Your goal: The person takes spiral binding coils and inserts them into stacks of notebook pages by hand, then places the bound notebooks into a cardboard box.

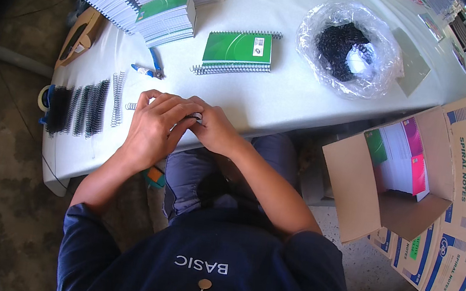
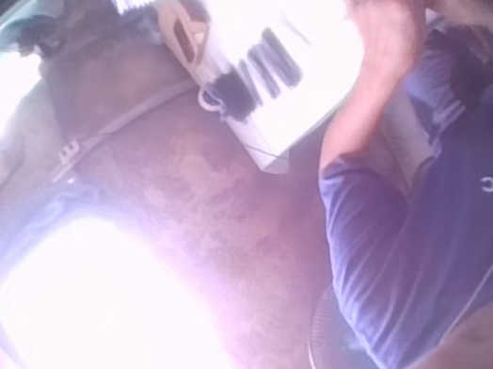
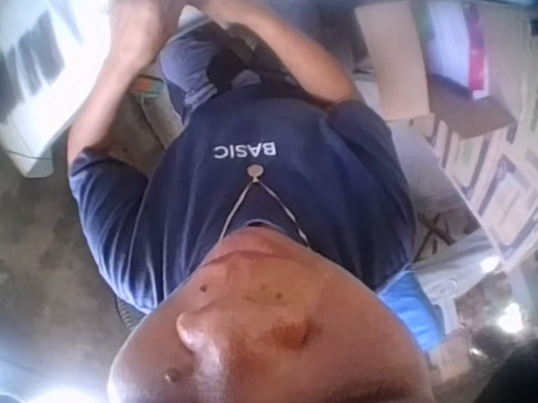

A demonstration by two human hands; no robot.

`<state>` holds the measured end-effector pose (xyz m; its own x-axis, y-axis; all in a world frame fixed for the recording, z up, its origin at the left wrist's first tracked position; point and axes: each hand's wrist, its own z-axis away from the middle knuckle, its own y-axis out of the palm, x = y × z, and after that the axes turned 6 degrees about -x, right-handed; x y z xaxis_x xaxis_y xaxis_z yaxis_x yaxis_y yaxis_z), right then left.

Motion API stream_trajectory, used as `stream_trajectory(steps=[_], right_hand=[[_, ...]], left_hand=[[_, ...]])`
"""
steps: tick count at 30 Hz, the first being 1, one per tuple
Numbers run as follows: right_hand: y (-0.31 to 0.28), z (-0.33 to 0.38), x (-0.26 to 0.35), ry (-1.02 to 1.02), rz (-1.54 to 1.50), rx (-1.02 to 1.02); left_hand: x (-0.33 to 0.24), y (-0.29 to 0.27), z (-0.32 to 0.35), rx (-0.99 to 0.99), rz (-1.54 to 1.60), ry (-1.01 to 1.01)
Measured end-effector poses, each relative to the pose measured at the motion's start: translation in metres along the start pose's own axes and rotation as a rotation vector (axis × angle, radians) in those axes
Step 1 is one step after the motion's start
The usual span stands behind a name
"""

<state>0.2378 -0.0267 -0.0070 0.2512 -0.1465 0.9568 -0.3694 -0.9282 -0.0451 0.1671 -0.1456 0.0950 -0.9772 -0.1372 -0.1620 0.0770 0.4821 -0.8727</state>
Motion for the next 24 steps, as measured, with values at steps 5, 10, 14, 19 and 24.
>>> stream_trajectory(steps=[5, 10, 14, 19, 24], right_hand=[[-0.002, 0.003, 0.015, 0.025, -0.028, -0.008], [-0.031, -0.003, 0.028, -0.448, 0.022, -0.364], [-0.093, -0.046, 0.045, -0.422, 0.0, -0.375], [-0.122, -0.046, -0.018, -0.315, 0.258, -0.405], [-0.107, -0.066, -0.031, -0.034, 0.209, -0.759]], left_hand=[[-0.001, -0.005, -0.006, 0.043, -0.023, -0.043], [0.004, -0.026, -0.044, -0.164, -0.04, -0.095], [0.051, 0.014, -0.071, -0.437, -0.012, 0.014], [0.073, 0.099, -0.048, -0.355, 0.164, -0.084], [0.086, 0.118, -0.065, -0.6, 0.415, -0.429]])
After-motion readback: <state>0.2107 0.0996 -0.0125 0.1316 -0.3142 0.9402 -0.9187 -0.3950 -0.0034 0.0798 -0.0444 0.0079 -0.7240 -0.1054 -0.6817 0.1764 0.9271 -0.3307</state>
